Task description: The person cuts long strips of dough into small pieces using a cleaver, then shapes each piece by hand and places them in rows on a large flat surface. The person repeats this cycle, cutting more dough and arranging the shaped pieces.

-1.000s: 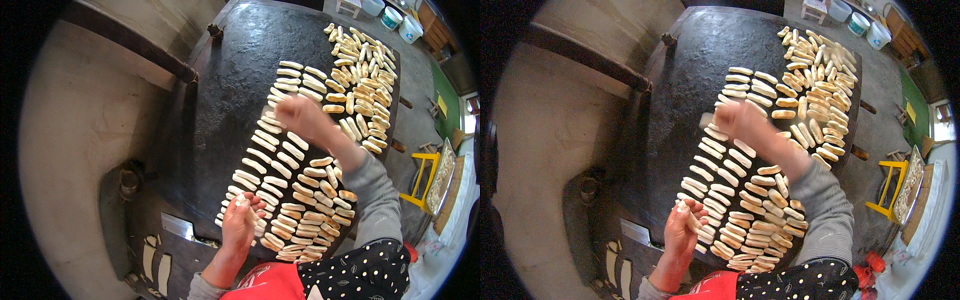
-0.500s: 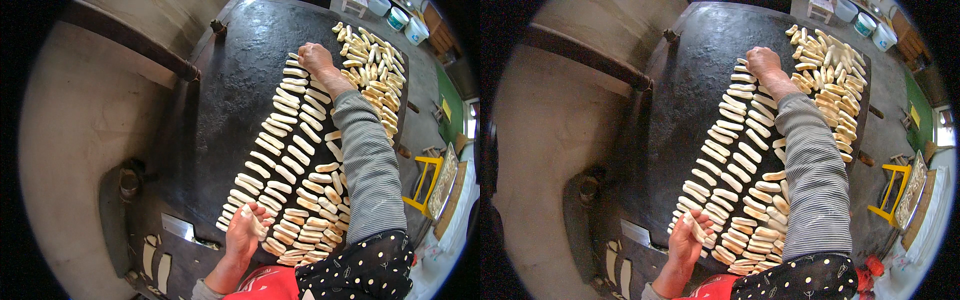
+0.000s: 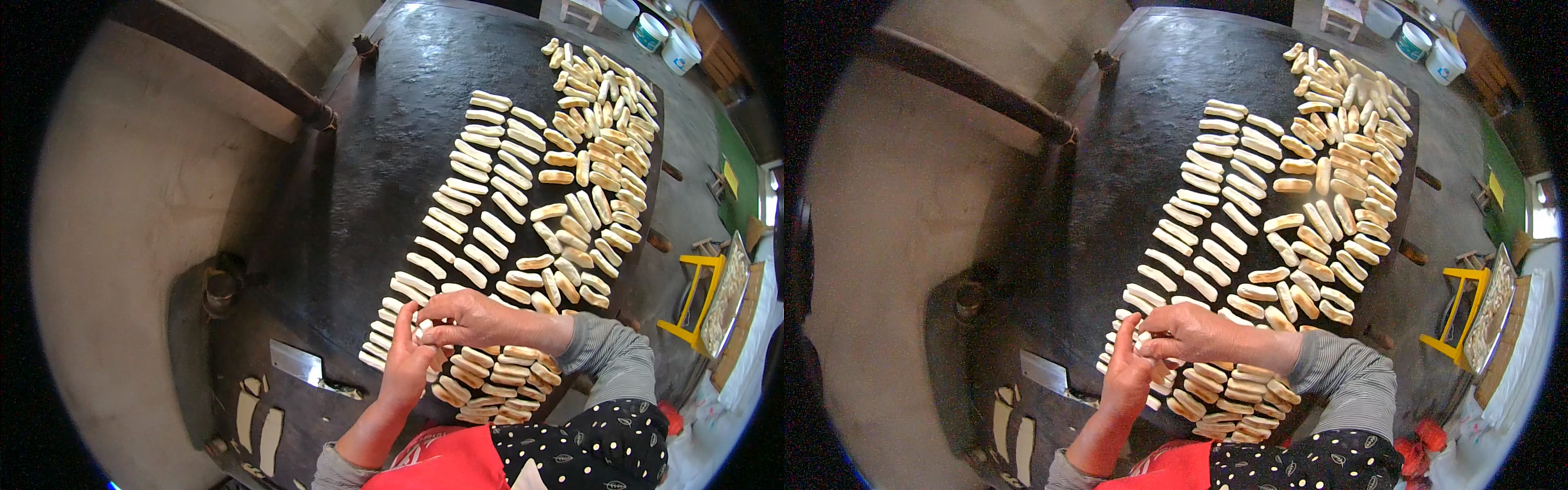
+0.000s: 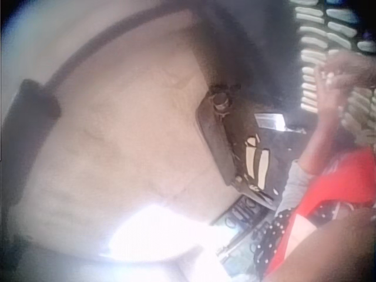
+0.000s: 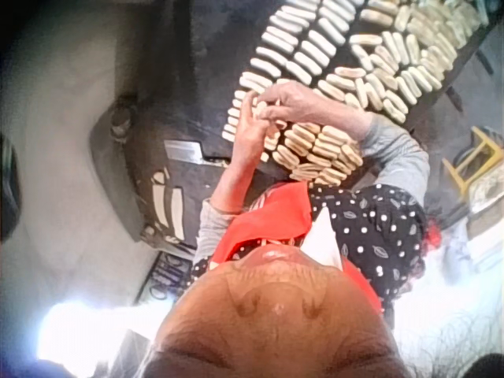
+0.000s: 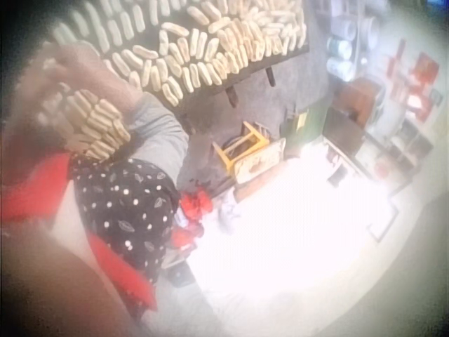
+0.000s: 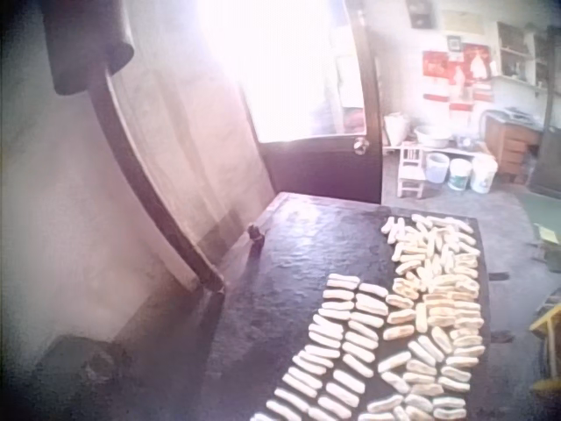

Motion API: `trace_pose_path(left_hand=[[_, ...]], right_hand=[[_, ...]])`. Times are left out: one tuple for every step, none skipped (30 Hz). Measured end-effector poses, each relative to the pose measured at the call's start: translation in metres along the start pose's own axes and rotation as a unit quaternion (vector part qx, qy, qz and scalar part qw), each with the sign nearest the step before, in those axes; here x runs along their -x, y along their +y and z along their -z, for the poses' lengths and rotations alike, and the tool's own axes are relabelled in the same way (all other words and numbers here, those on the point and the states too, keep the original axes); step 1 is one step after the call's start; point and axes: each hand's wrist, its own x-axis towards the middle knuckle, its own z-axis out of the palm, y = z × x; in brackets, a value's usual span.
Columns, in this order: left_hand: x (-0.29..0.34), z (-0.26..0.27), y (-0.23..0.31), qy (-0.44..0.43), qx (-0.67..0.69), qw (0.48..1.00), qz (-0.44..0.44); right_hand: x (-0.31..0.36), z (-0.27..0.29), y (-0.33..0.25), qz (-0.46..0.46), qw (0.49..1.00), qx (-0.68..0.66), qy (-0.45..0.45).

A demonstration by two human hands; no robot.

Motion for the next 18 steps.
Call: trace_pose_path(left_hand=[[0.001, 0.0, 0.0, -0.004, -0.013, 1.0, 0.025], [0.003, 0.002, 0.001, -0.019, -0.017, 0.999, 0.037], [0.004, 0.003, 0.001, -0.014, -0.033, 0.997, 0.075], [0.005, 0.002, -0.001, -0.021, -0.025, 0.999, 0.036], [0.007, 0.001, -0.003, -0.007, -0.029, 0.999, 0.023], [0.008, 0.0, -0.005, 0.01, -0.038, 0.999, 0.016], [0.009, -0.002, -0.006, 0.016, -0.028, 0.999, -0.003], [0.009, -0.003, -0.008, 0.026, -0.023, 0.999, -0.016], [0.009, -0.005, -0.008, 0.042, -0.018, 0.999, -0.025], [0.009, -0.006, -0.008, 0.062, -0.004, 0.998, -0.033], [0.008, -0.006, -0.009, 0.089, 0.042, 0.993, -0.059], [0.007, -0.006, -0.008, 0.116, 0.087, 0.986, -0.085], [0.007, -0.005, -0.008, 0.125, 0.148, 0.974, -0.114], [0.006, -0.001, -0.006, 0.125, 0.17, 0.97, -0.123], [0.007, 0.003, -0.005, 0.138, 0.168, 0.967, -0.129], [0.008, 0.008, -0.003, 0.149, 0.157, 0.971, -0.104], [0.01, 0.012, -0.004, 0.136, 0.172, 0.971, -0.097], [0.011, 0.015, -0.006, 0.132, 0.155, 0.976, -0.074]], right_hand=[[0.005, -0.005, -0.001, 0.005, 0.999, -0.032, 0.024], [0.009, -0.006, 0.0, 0.036, 0.998, -0.028, 0.043], [0.012, -0.007, 0.001, 0.049, 0.997, -0.032, 0.05], [0.014, -0.008, 0.002, 0.061, 0.995, -0.023, 0.071], [0.015, -0.01, 0.002, 0.073, 0.993, -0.015, 0.091], [0.017, -0.013, 0.003, 0.079, 0.991, -0.002, 0.11], [0.019, -0.015, 0.002, 0.059, 0.989, -0.059, 0.122], [0.022, -0.018, 0.001, 0.033, 0.985, -0.111, 0.132], [0.023, -0.021, -0.001, 0.007, 0.977, -0.162, 0.141], [0.022, -0.023, -0.003, -0.057, 0.952, -0.259, 0.153], [0.021, -0.02, -0.003, -0.082, 0.949, -0.25, 0.173], [0.021, -0.015, -0.005, -0.047, 0.914, -0.354, 0.194], [0.019, -0.007, -0.006, -0.085, 0.864, -0.446, 0.217], [0.018, 0.009, -0.006, -0.088, 0.848, -0.46, 0.249], [0.022, 0.03, -0.007, -0.039, 0.844, -0.463, 0.268], [0.024, 0.057, -0.007, -0.018, 0.87, -0.416, 0.263], [0.024, 0.085, -0.006, 0.001, 0.902, -0.319, 0.291], [0.021, 0.115, -0.005, 0.033, 0.922, -0.214, 0.322]])
